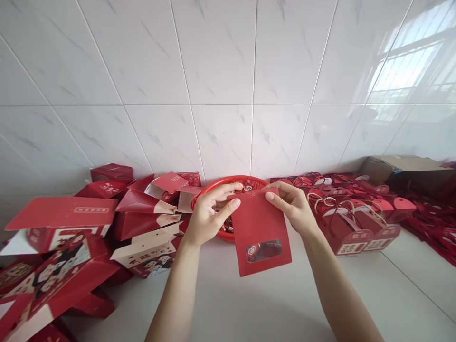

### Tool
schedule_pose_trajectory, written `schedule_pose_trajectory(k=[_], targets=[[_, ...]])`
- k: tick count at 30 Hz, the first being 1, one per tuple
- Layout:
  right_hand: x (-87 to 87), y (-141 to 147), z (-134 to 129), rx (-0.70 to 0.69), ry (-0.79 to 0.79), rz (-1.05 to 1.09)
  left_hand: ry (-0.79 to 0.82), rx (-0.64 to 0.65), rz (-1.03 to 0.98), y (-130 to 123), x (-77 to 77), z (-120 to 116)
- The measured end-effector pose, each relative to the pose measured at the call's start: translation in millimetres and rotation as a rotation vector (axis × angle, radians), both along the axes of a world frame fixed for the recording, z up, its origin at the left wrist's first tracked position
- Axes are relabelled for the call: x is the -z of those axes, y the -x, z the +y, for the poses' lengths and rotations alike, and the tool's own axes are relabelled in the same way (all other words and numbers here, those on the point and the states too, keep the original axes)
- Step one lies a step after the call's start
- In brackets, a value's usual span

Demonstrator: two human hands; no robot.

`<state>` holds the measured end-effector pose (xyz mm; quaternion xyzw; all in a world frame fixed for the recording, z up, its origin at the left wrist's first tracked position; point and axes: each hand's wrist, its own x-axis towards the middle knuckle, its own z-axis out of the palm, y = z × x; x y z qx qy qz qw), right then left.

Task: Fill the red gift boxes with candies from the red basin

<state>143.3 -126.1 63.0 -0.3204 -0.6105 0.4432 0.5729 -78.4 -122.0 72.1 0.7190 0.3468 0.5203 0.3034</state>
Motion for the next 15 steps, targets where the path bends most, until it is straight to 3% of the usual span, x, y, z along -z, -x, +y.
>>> schedule_pose_trajectory(k=[10, 15], targets=[[1.1, 7.6, 2.6, -0.032, 0.076, 0.138, -0.227, -0.125, 0.093, -3.1, 0.3, -3.5], [3.2, 3.9, 0.8, -0.047, 0.073, 0.124, -0.18, -0.086, 0.076, -5.3, 0.6, -5.0]])
